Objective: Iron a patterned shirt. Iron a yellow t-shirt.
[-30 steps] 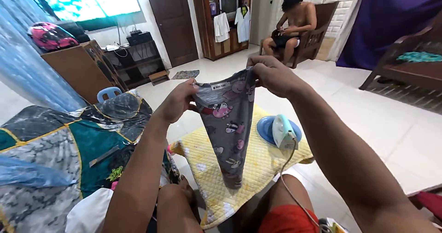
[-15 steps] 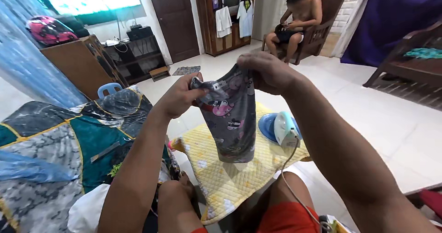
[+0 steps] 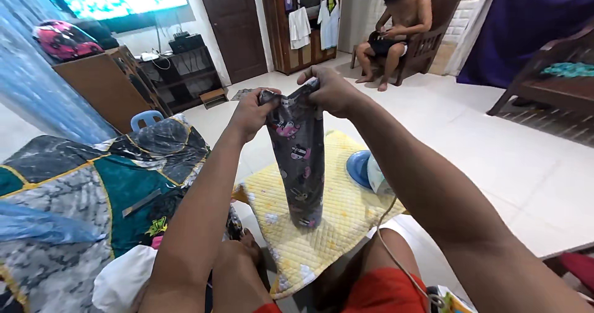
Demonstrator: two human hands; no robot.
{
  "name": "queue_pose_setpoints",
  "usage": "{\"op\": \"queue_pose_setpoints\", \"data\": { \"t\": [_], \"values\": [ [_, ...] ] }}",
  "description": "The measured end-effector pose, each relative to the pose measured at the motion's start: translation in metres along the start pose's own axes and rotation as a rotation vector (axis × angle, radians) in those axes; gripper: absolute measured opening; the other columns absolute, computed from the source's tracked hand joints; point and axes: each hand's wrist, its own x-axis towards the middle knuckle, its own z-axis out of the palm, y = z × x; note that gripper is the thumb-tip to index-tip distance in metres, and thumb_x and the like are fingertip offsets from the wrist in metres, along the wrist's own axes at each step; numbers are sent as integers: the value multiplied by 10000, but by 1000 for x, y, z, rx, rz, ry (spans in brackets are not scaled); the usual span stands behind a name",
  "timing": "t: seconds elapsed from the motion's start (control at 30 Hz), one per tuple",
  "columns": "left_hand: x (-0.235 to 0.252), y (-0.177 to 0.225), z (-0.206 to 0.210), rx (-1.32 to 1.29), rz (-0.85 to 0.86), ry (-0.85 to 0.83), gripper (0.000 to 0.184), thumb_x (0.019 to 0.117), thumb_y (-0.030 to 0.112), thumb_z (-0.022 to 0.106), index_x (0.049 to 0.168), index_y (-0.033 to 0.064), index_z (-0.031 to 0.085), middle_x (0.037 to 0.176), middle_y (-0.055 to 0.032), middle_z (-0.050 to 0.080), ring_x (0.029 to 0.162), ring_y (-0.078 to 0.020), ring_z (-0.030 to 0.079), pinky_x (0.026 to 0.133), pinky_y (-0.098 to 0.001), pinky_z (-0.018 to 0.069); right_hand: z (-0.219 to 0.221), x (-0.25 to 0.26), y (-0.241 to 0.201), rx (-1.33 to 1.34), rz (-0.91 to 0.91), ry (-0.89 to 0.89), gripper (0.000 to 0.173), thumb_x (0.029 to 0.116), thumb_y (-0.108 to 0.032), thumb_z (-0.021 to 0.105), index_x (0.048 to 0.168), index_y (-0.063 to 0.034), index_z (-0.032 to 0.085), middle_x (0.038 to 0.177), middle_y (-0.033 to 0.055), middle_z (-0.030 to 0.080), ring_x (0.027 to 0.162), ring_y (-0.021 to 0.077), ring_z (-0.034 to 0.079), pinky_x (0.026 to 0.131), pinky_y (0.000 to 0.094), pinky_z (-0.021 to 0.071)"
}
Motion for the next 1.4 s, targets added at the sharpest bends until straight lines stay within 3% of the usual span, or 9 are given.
{"op": "queue_pose_setpoints", "data": {
  "t": [0.27,0.4,0.47,0.53,0.77,0.97,1.17,1.27,1.4],
  "values": [
    [-1,9,0,-14,190,1,226,1061,132,551,1261,29,570,1116,-93,691,1013,-185,701,913,-402,605,-1,-7,-3,27,-222,87,394,844,85,685,1209,-2,563,996,139,692,803,181,710,724,362,629],
    [-76,-1,19,190,284,-73,207,1031,101,564,1232,86,614,1049,-52,712,854,-139,707,732,-345,630,12,-84,4,-123,-337,92,349,853,59,695,1178,-20,596,966,87,700,759,150,691,671,351,626],
    [-126,-40,33,144,270,-143,196,989,76,600,1183,84,632,1062,-26,727,898,-124,712,785,-341,631,32,-138,32,-120,-289,49,336,847,43,704,1151,-57,603,920,50,698,732,138,680,635,340,625],
    [-183,-88,53,0,192,-220,191,985,90,628,1173,73,652,1132,-21,740,1019,-123,715,903,-346,614,55,-195,71,-66,-202,-68,305,876,1,695,1168,-55,624,1032,26,706,899,95,691,806,315,621],
    [-305,-196,106,-236,-207,-309,186,985,-17,595,1160,-6,657,1134,-76,740,985,-105,716,895,-322,605,111,-304,166,86,135,-306,307,837,59,694,1116,-65,660,1027,34,727,913,122,709,841,350,620],
    [-255,-207,87,-204,-299,-267,196,1019,67,576,1194,32,657,1080,-38,720,933,-89,690,857,-307,593,94,-242,182,87,147,-415,271,905,-16,715,1166,-40,647,1104,65,706,972,141,694,890,365,606],
    [-136,-241,61,-284,-478,-78,307,1072,168,524,1317,-16,555,1099,-132,699,949,-199,706,866,-414,606,81,-125,213,-19,323,-317,356,917,-33,705,1259,-13,611,1128,139,697,881,196,710,810,410,620],
    [-90,-285,54,-159,-620,85,394,1068,277,563,1380,36,558,1231,-189,666,1056,-280,689,897,-481,588,87,-83,257,-102,522,-173,446,957,-133,696,1366,-25,553,1094,196,709,889,259,719,834,466,603],
    [-83,-331,48,-73,-813,232,665,1014,425,639,1511,54,398,1373,-253,585,1199,-361,638,956,-538,566,91,-85,298,-347,710,-29,666,975,-307,688,1514,-43,400,1206,233,691,1060,366,708,942,571,560]
  ]
}}
